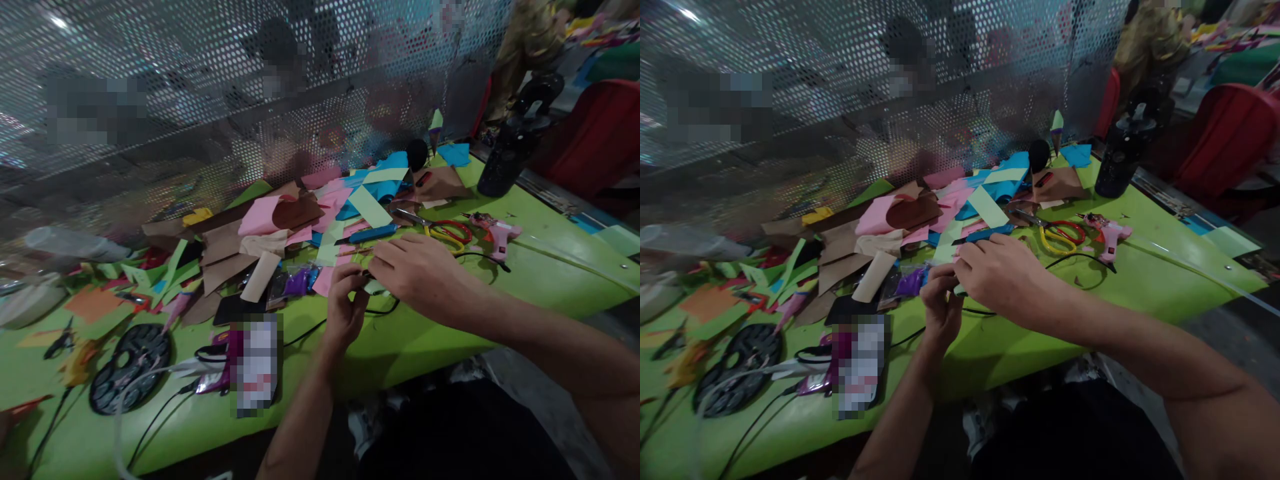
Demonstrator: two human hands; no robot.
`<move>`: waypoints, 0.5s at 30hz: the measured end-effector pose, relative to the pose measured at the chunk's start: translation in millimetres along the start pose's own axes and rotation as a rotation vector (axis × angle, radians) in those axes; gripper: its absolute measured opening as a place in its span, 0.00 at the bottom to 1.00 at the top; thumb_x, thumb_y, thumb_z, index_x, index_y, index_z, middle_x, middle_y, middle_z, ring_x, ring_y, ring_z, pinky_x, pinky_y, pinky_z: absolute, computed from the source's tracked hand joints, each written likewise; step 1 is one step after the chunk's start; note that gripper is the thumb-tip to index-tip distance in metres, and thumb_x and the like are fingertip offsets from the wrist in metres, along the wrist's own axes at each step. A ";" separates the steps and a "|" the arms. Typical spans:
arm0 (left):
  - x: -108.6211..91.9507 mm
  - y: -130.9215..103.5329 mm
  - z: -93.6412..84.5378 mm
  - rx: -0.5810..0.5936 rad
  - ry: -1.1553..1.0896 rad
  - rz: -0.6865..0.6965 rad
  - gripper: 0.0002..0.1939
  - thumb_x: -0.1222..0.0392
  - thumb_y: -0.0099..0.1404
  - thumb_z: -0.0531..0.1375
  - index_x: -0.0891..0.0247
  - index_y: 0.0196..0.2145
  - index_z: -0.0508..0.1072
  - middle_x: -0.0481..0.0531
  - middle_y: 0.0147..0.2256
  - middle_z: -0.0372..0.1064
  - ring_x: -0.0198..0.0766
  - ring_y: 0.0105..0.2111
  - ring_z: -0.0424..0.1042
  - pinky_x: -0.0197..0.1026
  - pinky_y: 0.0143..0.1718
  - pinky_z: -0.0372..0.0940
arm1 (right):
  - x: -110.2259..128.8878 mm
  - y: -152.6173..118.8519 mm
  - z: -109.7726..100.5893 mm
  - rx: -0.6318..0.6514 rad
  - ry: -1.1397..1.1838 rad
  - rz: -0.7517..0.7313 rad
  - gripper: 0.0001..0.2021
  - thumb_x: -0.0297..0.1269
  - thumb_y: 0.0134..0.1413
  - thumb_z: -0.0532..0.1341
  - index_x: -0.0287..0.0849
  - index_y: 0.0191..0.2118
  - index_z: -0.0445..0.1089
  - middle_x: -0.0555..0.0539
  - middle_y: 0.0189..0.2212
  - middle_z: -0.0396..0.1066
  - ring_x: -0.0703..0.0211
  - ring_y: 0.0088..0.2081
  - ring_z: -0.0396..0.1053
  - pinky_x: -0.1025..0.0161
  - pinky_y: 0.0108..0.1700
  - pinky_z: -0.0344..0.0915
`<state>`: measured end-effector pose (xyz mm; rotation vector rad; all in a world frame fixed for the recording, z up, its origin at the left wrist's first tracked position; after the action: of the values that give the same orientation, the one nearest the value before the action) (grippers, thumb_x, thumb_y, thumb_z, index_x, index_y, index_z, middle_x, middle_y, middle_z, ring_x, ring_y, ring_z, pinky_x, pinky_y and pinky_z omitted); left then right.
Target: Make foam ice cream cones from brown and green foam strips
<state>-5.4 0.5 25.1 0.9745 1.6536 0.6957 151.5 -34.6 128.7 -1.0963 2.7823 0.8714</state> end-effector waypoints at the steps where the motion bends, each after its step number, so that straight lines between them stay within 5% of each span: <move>1: -0.2 0.1 0.0 0.001 0.000 0.006 0.10 0.64 0.73 0.55 0.56 0.51 0.66 0.54 0.46 0.68 0.38 0.47 0.71 0.43 0.45 0.69 | -0.3 0.2 -0.1 -0.006 -0.001 -0.011 0.10 0.19 0.61 0.56 0.36 0.33 0.72 0.43 0.31 0.73 0.56 0.30 0.67 0.59 0.34 0.52; 15: -0.9 1.6 -0.2 0.005 0.008 0.011 0.12 0.67 0.72 0.55 0.55 0.50 0.65 0.53 0.45 0.70 0.37 0.45 0.73 0.42 0.44 0.69 | -1.9 -9.0 6.8 -0.063 0.037 0.026 0.07 0.23 0.64 0.58 0.37 0.36 0.73 0.44 0.30 0.73 0.55 0.30 0.66 0.58 0.34 0.53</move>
<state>-5.1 0.5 26.8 0.9860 1.6593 0.7036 157.5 -35.3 119.0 -1.0983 2.8237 0.9571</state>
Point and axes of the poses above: each hand's wrist, its own y-axis towards the middle knuckle, its own z-axis out of the palm, x = y × z, the point moved 3 cm from there along y, towards the middle knuckle
